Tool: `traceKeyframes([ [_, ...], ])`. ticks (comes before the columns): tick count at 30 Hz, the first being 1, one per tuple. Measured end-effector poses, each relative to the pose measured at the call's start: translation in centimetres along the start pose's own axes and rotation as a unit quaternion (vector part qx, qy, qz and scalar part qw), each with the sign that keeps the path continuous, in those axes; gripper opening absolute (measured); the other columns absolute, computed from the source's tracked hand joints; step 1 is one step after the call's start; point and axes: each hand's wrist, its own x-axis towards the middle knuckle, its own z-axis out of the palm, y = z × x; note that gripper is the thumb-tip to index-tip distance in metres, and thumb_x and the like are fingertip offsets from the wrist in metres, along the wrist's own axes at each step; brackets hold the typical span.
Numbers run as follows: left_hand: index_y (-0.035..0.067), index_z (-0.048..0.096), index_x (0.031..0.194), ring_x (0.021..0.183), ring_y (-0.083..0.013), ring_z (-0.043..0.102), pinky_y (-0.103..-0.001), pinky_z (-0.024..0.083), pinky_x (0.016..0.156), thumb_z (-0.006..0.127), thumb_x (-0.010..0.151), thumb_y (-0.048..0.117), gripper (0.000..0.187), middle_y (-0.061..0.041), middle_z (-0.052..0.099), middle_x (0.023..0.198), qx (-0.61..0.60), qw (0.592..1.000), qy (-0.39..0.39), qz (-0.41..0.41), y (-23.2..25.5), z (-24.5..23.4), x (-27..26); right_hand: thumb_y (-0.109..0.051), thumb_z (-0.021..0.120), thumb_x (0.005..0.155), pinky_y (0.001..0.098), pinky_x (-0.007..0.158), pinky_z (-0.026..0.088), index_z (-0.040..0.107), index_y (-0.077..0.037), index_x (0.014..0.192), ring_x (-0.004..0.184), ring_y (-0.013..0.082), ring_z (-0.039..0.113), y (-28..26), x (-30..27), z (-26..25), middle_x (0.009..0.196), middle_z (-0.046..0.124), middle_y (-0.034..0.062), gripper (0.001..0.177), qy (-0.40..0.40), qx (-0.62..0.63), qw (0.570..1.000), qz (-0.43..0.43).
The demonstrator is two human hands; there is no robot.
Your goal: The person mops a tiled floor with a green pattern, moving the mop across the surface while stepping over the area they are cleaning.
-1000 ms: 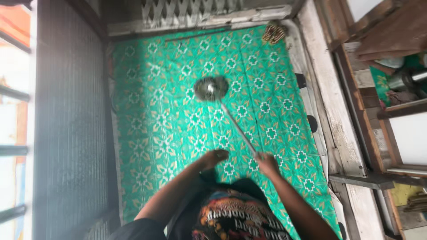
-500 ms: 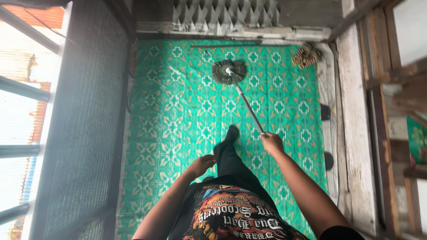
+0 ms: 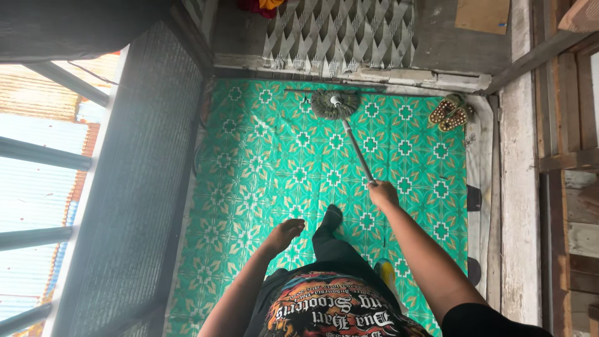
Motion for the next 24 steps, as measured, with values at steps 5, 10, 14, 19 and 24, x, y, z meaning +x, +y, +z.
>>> traceKeyframes([
  [5, 0.005, 0.065, 0.135, 0.103, -0.0151, 0.069, -0.032, 0.054, 0.093, 0.063, 0.099, 0.028, 0.043, -0.009, 0.074, 0.122, 0.019, 1.000, -0.003, -0.001, -1.3, 0.3, -1.9, -0.042, 0.062, 0.095, 0.0405, 0.046, 0.054, 0.073, -0.019, 0.122, 0.047, 0.0258, 0.064, 3.2, -4.1, 2.1, 0.063, 0.066, 0.0076, 0.037, -0.020, 0.045, 0.999, -0.012],
  [10, 0.004, 0.064, 0.136, 0.099, -0.0185, 0.068, -0.035, 0.056, 0.091, 0.063, 0.099, 0.029, 0.045, -0.011, 0.075, 0.120, 0.019, 0.998, -0.021, 0.050, -5.1, 1.1, -6.1, -0.041, 0.062, 0.096, 0.0387, 0.042, 0.050, 0.072, -0.016, 0.127, 0.046, 0.0264, 0.062, 8.2, -11.3, 5.6, 0.062, 0.065, 0.0096, 0.040, -0.027, 0.039, 0.999, -0.017],
  [14, 0.006, 0.064, 0.137, 0.101, -0.0166, 0.069, -0.034, 0.055, 0.093, 0.064, 0.098, 0.031, 0.047, -0.010, 0.075, 0.117, 0.038, 0.999, -0.031, 0.017, -8.5, 1.7, -11.4, -0.039, 0.064, 0.095, 0.0372, 0.039, 0.050, 0.069, -0.017, 0.130, 0.050, 0.0200, 0.063, 13.5, -18.3, 9.7, 0.061, 0.063, 0.0078, 0.042, -0.032, 0.071, 0.997, 0.007],
  [19, 0.006, 0.064, 0.137, 0.103, -0.0178, 0.068, -0.034, 0.053, 0.093, 0.064, 0.098, 0.033, 0.048, -0.010, 0.074, 0.122, 0.002, 0.999, -0.054, 0.000, -14.1, 2.0, -17.6, -0.039, 0.064, 0.094, 0.0377, 0.039, 0.050, 0.061, -0.019, 0.138, 0.050, 0.0193, 0.065, 20.0, -28.3, 14.5, 0.061, 0.064, 0.0024, 0.048, -0.024, 0.058, 0.997, 0.037],
  [24, 0.008, 0.065, 0.137, 0.104, -0.0192, 0.071, -0.034, 0.055, 0.091, 0.065, 0.095, 0.034, 0.050, -0.009, 0.074, 0.122, 0.026, 0.997, -0.072, -0.011, -19.1, 3.7, -22.0, -0.039, 0.062, 0.096, 0.0373, 0.038, 0.045, 0.069, -0.021, 0.135, 0.043, 0.0201, 0.057, 25.8, -37.2, 17.1, 0.057, 0.057, 0.0072, 0.043, -0.040, 0.085, 0.995, 0.031],
])
